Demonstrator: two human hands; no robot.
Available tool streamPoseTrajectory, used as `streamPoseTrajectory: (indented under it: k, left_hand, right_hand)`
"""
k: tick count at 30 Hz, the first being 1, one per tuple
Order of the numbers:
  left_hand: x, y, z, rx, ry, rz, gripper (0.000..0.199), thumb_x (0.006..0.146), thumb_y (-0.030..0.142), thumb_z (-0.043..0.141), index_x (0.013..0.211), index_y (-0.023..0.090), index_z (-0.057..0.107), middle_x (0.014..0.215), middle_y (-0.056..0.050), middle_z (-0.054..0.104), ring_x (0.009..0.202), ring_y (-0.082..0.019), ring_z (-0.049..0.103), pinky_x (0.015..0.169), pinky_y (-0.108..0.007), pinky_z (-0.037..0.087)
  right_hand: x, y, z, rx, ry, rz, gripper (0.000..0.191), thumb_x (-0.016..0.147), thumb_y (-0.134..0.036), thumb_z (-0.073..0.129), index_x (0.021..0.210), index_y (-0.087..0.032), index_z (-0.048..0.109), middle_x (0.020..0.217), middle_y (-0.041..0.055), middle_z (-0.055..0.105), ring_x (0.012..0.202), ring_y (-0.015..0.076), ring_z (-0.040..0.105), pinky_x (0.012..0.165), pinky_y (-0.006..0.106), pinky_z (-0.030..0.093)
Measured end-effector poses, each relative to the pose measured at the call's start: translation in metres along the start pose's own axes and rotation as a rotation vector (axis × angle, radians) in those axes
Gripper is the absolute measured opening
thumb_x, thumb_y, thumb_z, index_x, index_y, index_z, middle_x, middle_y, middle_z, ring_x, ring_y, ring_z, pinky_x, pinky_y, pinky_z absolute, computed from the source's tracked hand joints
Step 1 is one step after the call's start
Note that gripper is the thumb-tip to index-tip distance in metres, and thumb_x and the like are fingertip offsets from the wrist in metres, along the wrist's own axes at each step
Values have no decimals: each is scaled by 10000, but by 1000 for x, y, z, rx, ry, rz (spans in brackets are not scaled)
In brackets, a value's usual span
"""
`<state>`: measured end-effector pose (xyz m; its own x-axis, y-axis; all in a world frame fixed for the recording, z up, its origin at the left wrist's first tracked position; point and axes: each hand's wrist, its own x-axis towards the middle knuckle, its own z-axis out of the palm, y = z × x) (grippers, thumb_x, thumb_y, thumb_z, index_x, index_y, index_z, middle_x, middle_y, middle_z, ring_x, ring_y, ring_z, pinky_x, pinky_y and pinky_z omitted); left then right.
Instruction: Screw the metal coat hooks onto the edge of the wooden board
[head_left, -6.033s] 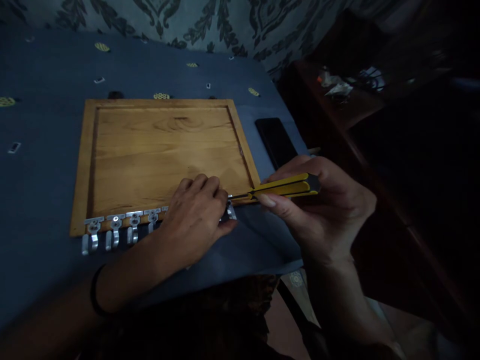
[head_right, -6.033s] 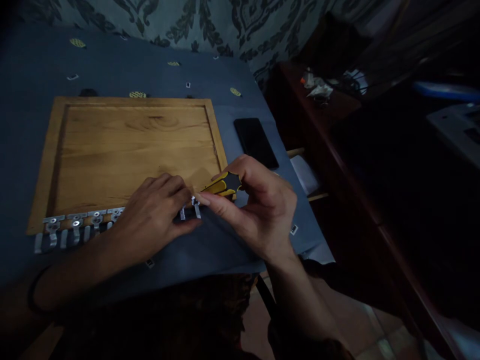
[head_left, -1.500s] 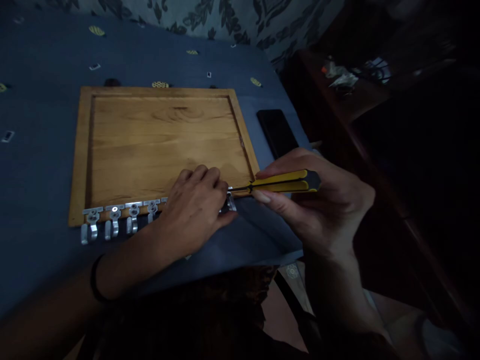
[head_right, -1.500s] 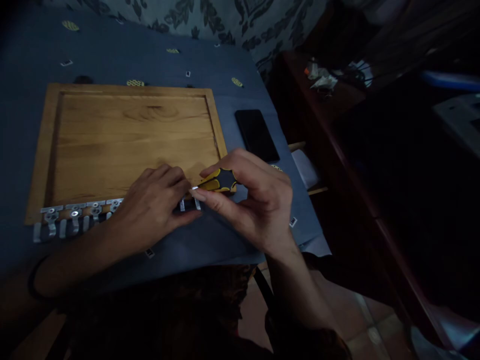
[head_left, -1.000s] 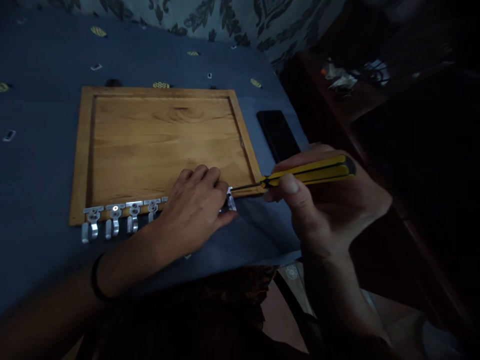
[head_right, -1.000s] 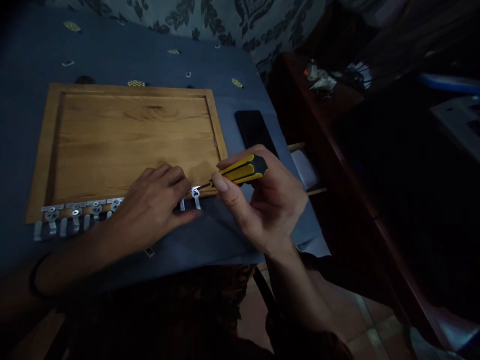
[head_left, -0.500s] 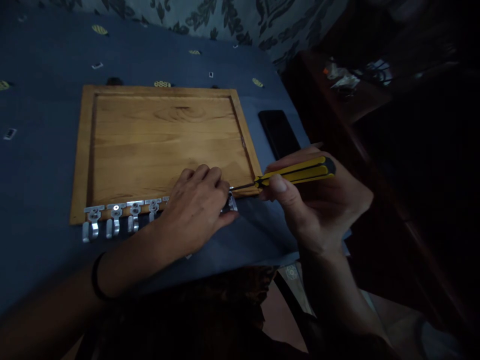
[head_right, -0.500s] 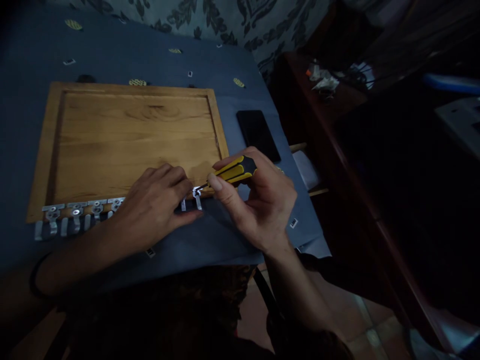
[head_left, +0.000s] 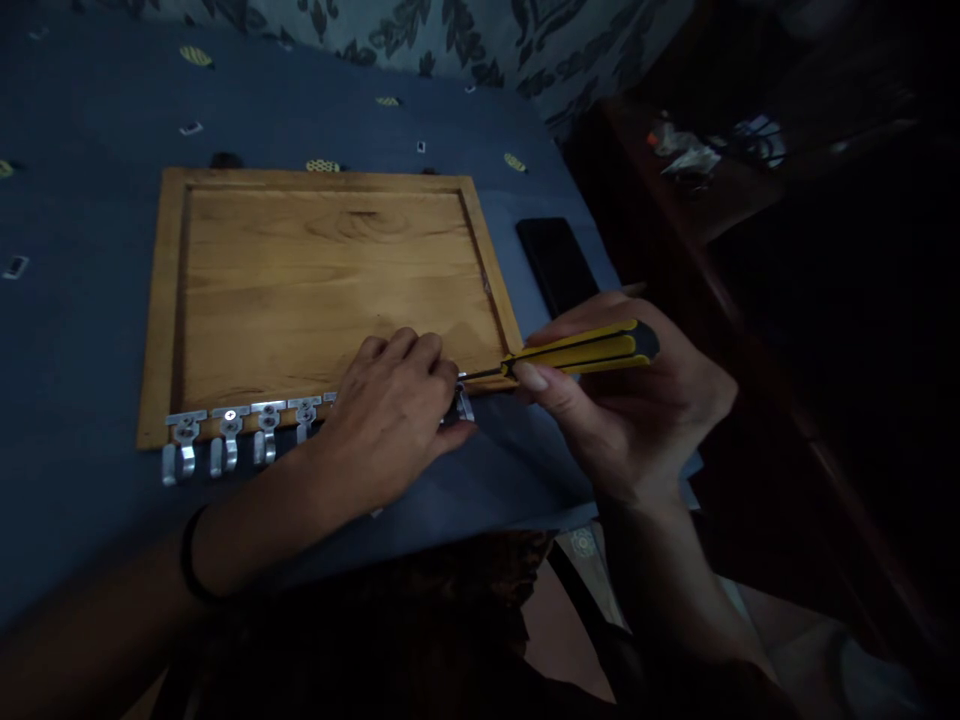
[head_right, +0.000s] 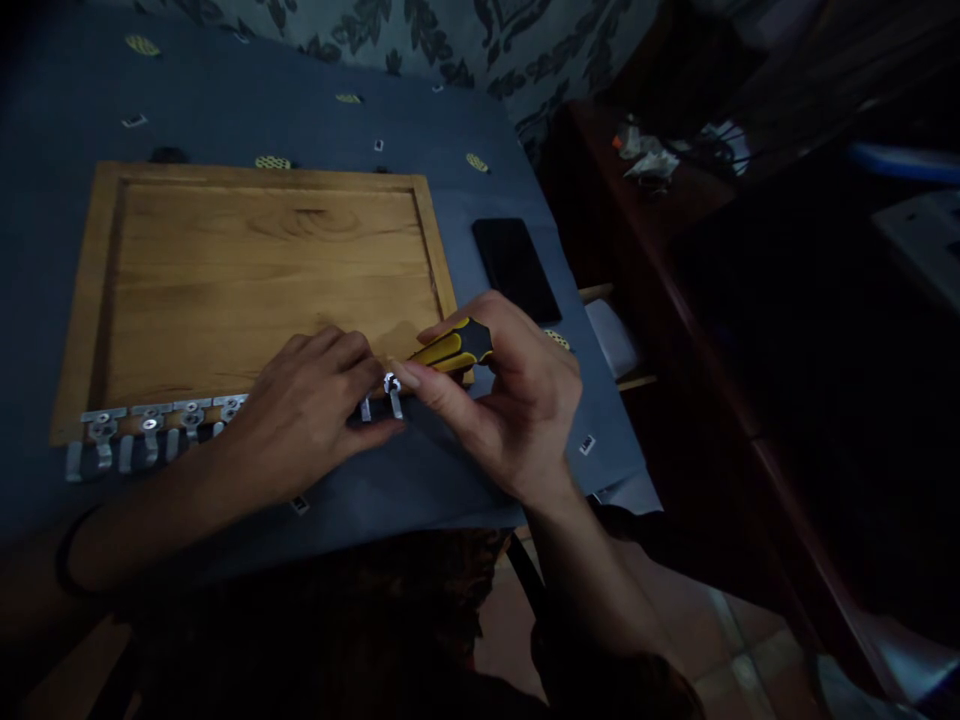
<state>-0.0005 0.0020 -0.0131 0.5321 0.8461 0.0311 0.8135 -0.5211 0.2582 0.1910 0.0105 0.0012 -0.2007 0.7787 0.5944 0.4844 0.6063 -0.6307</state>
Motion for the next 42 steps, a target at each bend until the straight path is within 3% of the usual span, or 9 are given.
streamPoseTrajectory:
  k: [8,24,31,38,42]
  left_hand:
    - [-2,-2,4,16,75,26,367,951,474,781,1059,123,780,1016,-121,699,1048,-329,644,879,-431,508]
    - [0,0,1,-2,23,5,369,968,476,762,1098,131,772,1053,-119,701,1080,-328,636,900,-431,489]
    - [-1,-3,-1,-8,23,31,349,966,469,766,1056,131,761,1036,-119,693,1064,-325,633,881,-422,491]
    - [-1,-2,-2,6,17,29,353,973,463,760,1093,131,766,1042,-120,702,1073,-322,634,878,-415,491]
    - [0,-1,-2,6,14,29,362,975,464,755,1099,125,771,1044,-127,704,1067,-325,632,878,-421,493]
  right_hand:
    - [0,-3,2,-64,26,-53,195,867,-317,888,895,-285,697,805,-41,712,662,163,655,596,354,521]
    - [-1,-2,7,-103,52,-43,231,866,-322,885,812,-273,665,726,-35,664,602,161,602,562,356,478]
    - [-3,-2,10,-55,352,-87,104,922,-324,811,929,-260,730,828,-19,723,652,163,677,584,350,525]
    - [-6,-1,8,-107,210,-55,85,947,-317,785,906,-280,720,747,-23,696,612,164,635,545,357,474]
    - [-9,-1,9,-121,189,-31,102,949,-325,792,902,-288,709,742,-27,693,615,171,642,565,377,477]
